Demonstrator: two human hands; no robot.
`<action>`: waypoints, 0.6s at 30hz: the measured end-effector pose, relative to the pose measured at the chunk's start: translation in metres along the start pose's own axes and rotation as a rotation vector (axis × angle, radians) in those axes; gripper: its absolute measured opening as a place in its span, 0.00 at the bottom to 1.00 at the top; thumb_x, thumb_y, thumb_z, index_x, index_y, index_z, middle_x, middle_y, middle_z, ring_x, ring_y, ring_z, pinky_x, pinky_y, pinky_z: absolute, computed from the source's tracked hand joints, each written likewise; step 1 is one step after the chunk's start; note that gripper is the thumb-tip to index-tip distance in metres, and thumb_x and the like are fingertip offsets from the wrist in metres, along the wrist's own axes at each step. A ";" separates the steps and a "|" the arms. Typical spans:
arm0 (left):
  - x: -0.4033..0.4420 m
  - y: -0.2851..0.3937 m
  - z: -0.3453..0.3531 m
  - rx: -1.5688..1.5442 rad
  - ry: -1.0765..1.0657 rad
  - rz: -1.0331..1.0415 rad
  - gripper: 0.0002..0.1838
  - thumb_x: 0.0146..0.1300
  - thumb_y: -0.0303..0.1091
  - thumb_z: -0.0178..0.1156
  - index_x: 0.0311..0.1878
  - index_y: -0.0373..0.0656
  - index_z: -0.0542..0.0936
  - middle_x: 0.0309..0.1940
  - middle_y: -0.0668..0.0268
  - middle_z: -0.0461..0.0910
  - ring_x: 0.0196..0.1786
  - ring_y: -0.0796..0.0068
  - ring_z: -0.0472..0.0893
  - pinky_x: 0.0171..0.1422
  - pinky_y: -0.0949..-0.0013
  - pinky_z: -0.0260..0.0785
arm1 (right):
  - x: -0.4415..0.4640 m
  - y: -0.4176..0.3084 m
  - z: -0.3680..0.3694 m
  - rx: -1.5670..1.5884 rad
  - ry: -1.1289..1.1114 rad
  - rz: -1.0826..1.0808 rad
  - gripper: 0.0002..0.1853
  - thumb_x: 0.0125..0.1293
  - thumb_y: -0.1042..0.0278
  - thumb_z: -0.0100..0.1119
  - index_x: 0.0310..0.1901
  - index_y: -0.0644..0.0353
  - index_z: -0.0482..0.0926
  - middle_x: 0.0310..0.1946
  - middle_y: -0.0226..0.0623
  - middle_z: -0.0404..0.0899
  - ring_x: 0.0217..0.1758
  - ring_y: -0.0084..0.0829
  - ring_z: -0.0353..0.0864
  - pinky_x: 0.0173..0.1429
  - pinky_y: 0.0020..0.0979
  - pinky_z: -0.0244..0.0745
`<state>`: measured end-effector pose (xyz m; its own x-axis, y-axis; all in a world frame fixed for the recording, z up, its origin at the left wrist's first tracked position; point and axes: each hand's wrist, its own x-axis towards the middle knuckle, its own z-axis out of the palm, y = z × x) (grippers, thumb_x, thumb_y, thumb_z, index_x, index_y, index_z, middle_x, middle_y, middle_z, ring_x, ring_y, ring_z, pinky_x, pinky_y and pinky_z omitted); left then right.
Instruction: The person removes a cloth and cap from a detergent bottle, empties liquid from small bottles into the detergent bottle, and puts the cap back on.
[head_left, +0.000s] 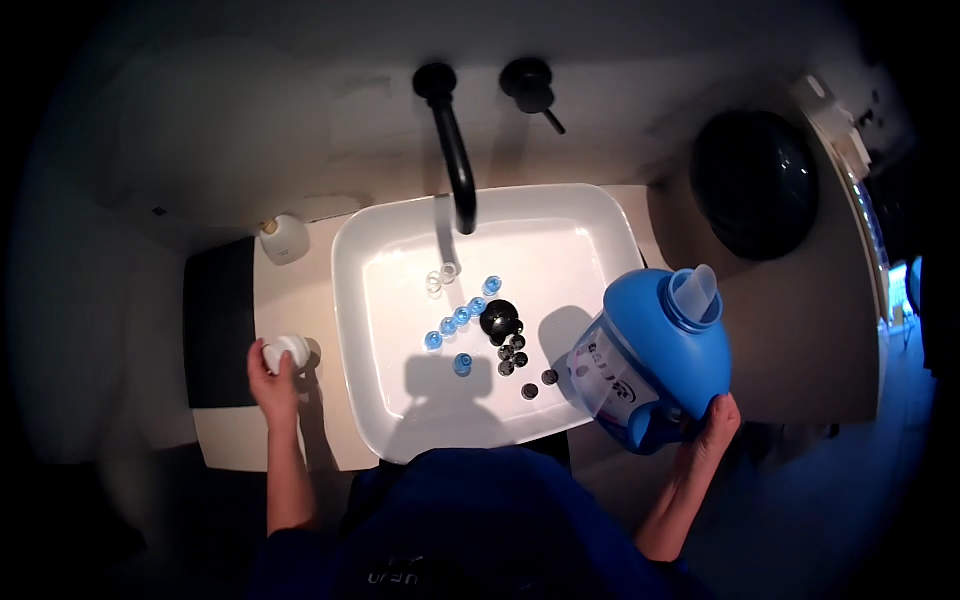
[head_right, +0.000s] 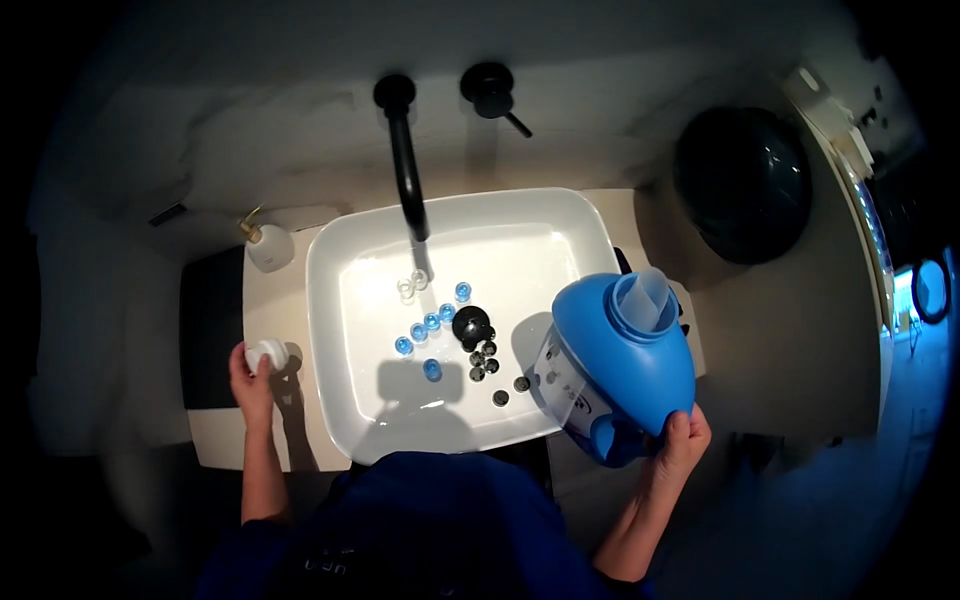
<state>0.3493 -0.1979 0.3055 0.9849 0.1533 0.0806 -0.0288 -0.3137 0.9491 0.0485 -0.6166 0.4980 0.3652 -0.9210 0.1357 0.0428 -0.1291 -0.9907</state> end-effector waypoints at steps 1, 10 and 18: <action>0.005 0.015 0.001 -0.143 -0.003 0.046 0.27 0.60 0.24 0.62 0.62 0.35 0.66 0.53 0.60 0.71 0.55 0.72 0.72 0.62 0.70 0.63 | -0.008 -0.002 -0.005 0.006 0.017 0.011 0.25 0.57 0.43 0.66 0.30 0.62 0.77 0.16 0.25 0.69 0.15 0.16 0.65 0.17 0.17 0.55; -0.006 0.254 0.108 -0.630 -0.448 0.313 0.20 0.64 0.25 0.57 0.59 0.37 0.71 0.52 0.62 0.75 0.55 0.74 0.74 0.62 0.69 0.65 | -0.046 -0.020 0.000 -0.004 0.033 0.117 0.29 0.52 0.38 0.67 0.33 0.62 0.77 0.19 0.24 0.71 0.18 0.15 0.67 0.22 0.18 0.60; -0.103 0.391 0.167 -0.576 -0.860 0.824 0.21 0.50 0.27 0.69 0.50 0.38 0.80 0.47 0.58 0.77 0.46 0.68 0.78 0.49 0.70 0.71 | -0.039 -0.014 -0.014 0.130 -0.152 0.136 0.24 0.55 0.48 0.69 0.36 0.66 0.79 0.21 0.23 0.73 0.22 0.13 0.67 0.27 0.17 0.60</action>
<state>0.2646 -0.4925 0.6176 0.4312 -0.5959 0.6775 -0.5249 0.4450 0.7255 0.0205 -0.5845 0.5063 0.5116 -0.8592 0.0076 0.0992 0.0503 -0.9938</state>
